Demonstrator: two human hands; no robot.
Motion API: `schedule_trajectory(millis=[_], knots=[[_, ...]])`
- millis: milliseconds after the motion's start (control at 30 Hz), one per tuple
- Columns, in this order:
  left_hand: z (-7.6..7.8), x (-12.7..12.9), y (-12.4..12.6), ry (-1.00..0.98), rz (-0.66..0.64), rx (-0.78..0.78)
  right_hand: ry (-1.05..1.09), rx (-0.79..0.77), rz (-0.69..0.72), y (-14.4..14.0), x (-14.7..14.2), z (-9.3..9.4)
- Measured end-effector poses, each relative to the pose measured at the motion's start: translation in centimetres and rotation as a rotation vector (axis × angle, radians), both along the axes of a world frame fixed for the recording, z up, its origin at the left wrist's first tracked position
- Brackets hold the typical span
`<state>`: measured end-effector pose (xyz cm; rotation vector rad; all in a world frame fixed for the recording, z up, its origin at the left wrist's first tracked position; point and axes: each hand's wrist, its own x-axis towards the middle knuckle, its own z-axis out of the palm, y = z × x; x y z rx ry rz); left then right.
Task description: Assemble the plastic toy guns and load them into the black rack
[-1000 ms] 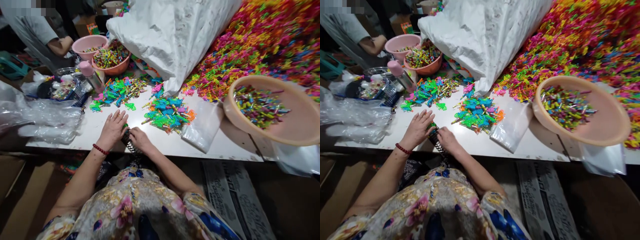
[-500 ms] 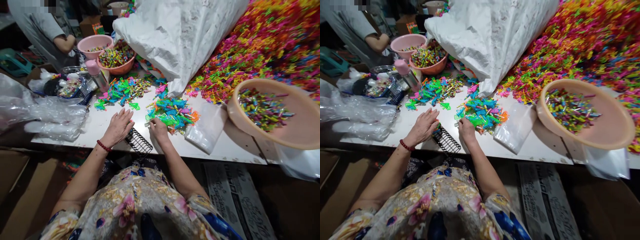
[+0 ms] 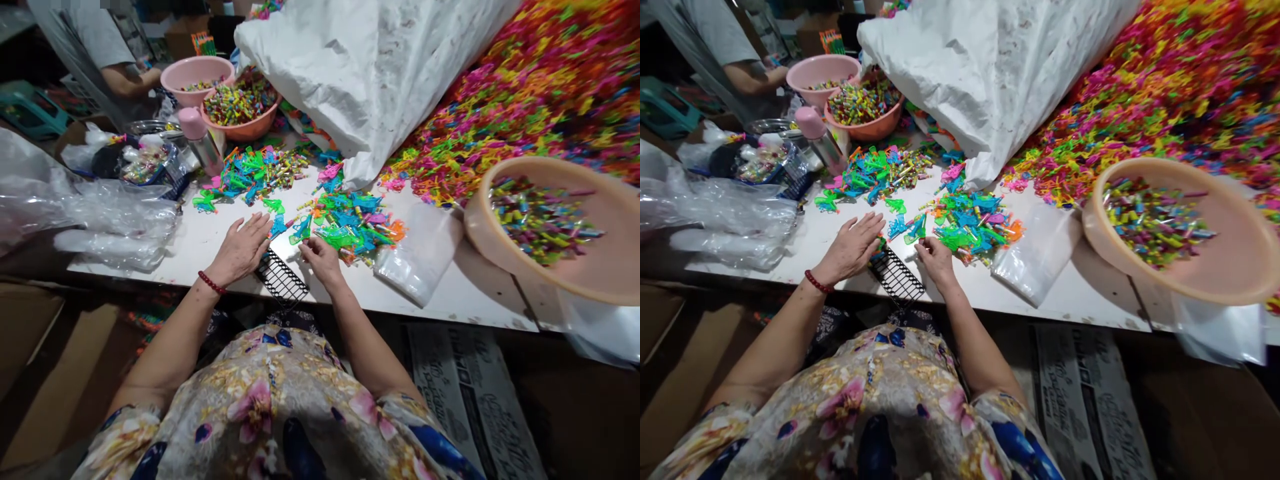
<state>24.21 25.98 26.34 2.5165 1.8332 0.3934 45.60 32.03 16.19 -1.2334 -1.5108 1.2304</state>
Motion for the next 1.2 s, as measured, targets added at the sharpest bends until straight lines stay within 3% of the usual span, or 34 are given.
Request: schedule_trajectory(millis=[167,433,833,1200], knots=[[0.2,0.0,0.1,-0.004,-0.004,-0.027,0.112,-0.078,0.122,-0.1,-2.5,-1.1],[0.1,-0.1,0.3,0.025,0.001,-0.059,-0.249,0.195,0.214,-0.8,-5.4,-1.2],[0.3,-0.1,0.2,0.029,-0.011,-0.076,-0.517,0.338,0.322,-1.2,-5.8,-1.3],[0.2,-0.3,0.2,0.042,-0.022,-0.079,-0.537,0.312,0.309,-0.2,-5.9,-1.2]])
